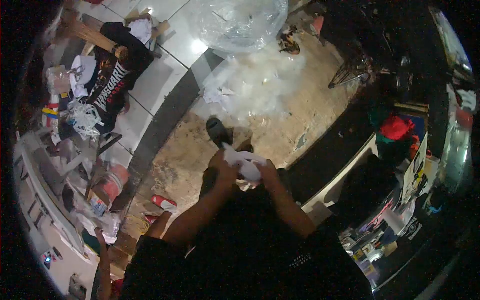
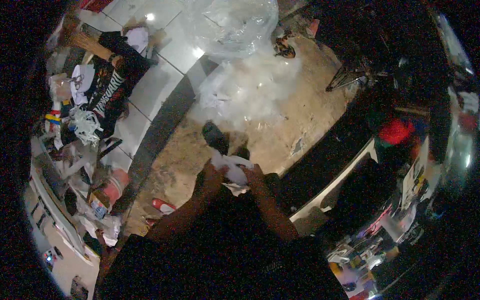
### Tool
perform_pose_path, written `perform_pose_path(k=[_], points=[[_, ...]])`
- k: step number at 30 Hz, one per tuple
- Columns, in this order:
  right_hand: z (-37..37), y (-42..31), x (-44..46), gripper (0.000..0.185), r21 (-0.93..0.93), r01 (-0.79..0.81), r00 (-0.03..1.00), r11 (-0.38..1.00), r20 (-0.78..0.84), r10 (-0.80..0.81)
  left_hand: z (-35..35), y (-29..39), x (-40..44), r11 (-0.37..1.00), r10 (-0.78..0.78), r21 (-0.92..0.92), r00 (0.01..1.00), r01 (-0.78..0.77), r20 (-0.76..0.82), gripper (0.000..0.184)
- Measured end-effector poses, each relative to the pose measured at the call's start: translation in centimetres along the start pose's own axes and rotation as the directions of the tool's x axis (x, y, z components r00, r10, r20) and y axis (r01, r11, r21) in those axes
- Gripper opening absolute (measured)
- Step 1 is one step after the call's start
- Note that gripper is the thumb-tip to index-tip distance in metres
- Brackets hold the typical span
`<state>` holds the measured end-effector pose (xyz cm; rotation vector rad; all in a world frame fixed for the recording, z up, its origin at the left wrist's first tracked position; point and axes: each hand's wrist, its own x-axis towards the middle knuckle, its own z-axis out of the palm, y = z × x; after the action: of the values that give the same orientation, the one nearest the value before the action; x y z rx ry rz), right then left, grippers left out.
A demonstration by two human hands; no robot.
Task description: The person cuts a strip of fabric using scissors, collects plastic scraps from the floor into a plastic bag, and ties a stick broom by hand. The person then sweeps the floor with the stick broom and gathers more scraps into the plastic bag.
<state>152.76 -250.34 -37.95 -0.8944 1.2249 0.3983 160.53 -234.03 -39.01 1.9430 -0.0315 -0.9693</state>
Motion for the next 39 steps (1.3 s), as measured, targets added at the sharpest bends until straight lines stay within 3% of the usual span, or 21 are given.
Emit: perform_pose_path(k=[1, 4, 6, 7, 10, 12, 13, 15, 16, 17, 18, 19, 20, 22, 26, 29, 32, 33, 34, 35, 39], points=[[-1.2, 0.8, 1.6, 0.045, -0.233, -0.011, 0.998, 0.972, -0.056, -0.003, -0.5, -1.5, 1.3, 0.995, -0.060, -0.081, 0.994, 0.052, -0.095, 0.039], [-3.5, -0.3, 6.0, 0.058, -0.658, -0.059, 0.998, 0.751, -0.047, 0.037, -2.0, -2.5, 4.7, 0.937, -0.115, -0.315, 0.984, 0.153, 0.137, 0.027], [-1.9, -6.7, 4.2, 0.093, -0.861, -0.054, 0.858, 0.506, 0.220, 0.465, -0.8, -1.7, 6.7, 0.667, -0.457, -0.514, 0.841, 0.539, 0.289, 0.027], [-3.6, -5.2, 4.9, 0.079, -0.901, 0.279, 0.880, 0.334, 0.379, 0.287, 0.9, -3.1, 7.9, 0.639, -0.493, -0.494, 0.807, 0.590, 0.326, 0.023], [-7.6, -5.3, 7.2, 0.073, -0.890, 0.365, 0.851, 0.274, 0.438, 0.289, 3.5, -3.4, 10.3, 0.454, -0.391, -0.714, 0.839, 0.534, 0.379, 0.021], [-11.4, -5.7, 9.5, 0.069, -0.889, 0.372, 0.888, 0.265, 0.425, 0.178, 5.9, -3.1, 10.7, 0.541, -0.500, -0.652, 0.826, 0.532, 0.260, 0.024], [-13.5, -6.1, 11.2, 0.068, -0.883, 0.393, 0.900, 0.256, 0.427, 0.088, 6.8, -3.9, 10.6, 0.714, -0.447, -0.549, 0.886, 0.436, 0.122, 0.025], [-18.0, -7.5, 15.0, 0.064, -0.858, 0.462, 0.887, 0.227, 0.448, -0.110, 7.9, -9.1, 10.4, 0.851, -0.376, -0.402, 0.926, 0.338, -0.019, 0.027], [-20.1, -8.7, 17.0, 0.062, -0.838, 0.505, 0.857, 0.205, 0.460, -0.231, 8.0, -14.2, 10.5, 0.982, -0.153, -0.130, 0.982, 0.137, -0.115, 0.030], [-22.2, -10.1, 19.3, 0.060, -0.819, 0.546, 0.815, 0.177, 0.470, -0.339, 8.4, -14.1, 11.6, 0.949, -0.256, -0.232, 0.953, 0.215, -0.163, 0.035], [-23.2, -13.3, 20.0, 0.058, -0.828, 0.458, 0.885, 0.324, 0.392, -0.251, 8.8, -13.4, 12.8, 0.900, -0.355, -0.341, 0.911, 0.273, -0.209, 0.041], [-24.1, -16.6, 20.7, 0.055, -0.822, 0.345, 0.939, 0.452, 0.306, -0.159, 8.5, -10.0, 13.9, 0.466, -0.727, -0.750, 0.687, 0.469, -0.023, 0.048], [-25.7, -19.8, 22.2, 0.051, -0.755, 0.071, 0.985, 0.652, 0.158, 0.075, 8.7, -10.1, 15.3, 0.467, -0.746, -0.714, 0.666, 0.521, -0.002, 0.057], [-34.2, -18.9, 32.5, 0.042, -0.900, 0.239, 0.968, 0.365, 0.190, -0.165, 9.0, -7.8, 17.9, 0.535, -0.771, -0.589, 0.635, 0.605, -0.048, 0.070], [-38.1, -24.3, 41.2, 0.034, -0.662, 0.164, 0.962, 0.731, -0.057, -0.268, 10.1, -12.7, 23.7, 0.450, -0.861, -0.583, 0.503, 0.676, -0.081, 0.087], [-40.3, -25.4, 48.5, 0.029, -0.556, 0.188, 0.937, 0.809, -0.146, -0.318, 10.5, -18.9, 27.8, 0.508, -0.834, -0.518, 0.543, 0.688, -0.095, 0.105], [-46.0, -24.1, 60.9, 0.025, -0.826, 0.070, 0.943, 0.559, -0.129, -0.308, 10.9, -24.3, 32.5, 0.450, -0.890, -0.557, 0.400, 0.698, -0.219, 0.116], [-47.9, -23.9, 65.1, 0.024, -0.951, 0.055, 0.946, 0.303, -0.047, -0.320, 10.8, -26.7, 33.9, 0.449, -0.890, -0.569, 0.399, 0.689, -0.219, 0.114], [-47.5, -23.9, 67.4, 0.022, -0.995, 0.060, 0.933, -0.086, 0.087, -0.350, 10.5, -28.6, 35.0, 0.454, -0.886, -0.592, 0.409, 0.666, -0.220, 0.113], [-47.1, -23.9, 69.6, 0.021, -0.887, 0.025, 0.901, -0.460, 0.219, -0.374, 10.1, -30.5, 35.9, 0.473, -0.870, -0.618, 0.441, 0.628, -0.218, 0.112], [-44.9, -24.5, 76.1, 0.025, -0.977, 0.144, 0.847, -0.156, 0.203, -0.492, 9.5, -35.9, 39.9, 0.540, -0.796, -0.693, 0.557, 0.478, -0.236, 0.107]])
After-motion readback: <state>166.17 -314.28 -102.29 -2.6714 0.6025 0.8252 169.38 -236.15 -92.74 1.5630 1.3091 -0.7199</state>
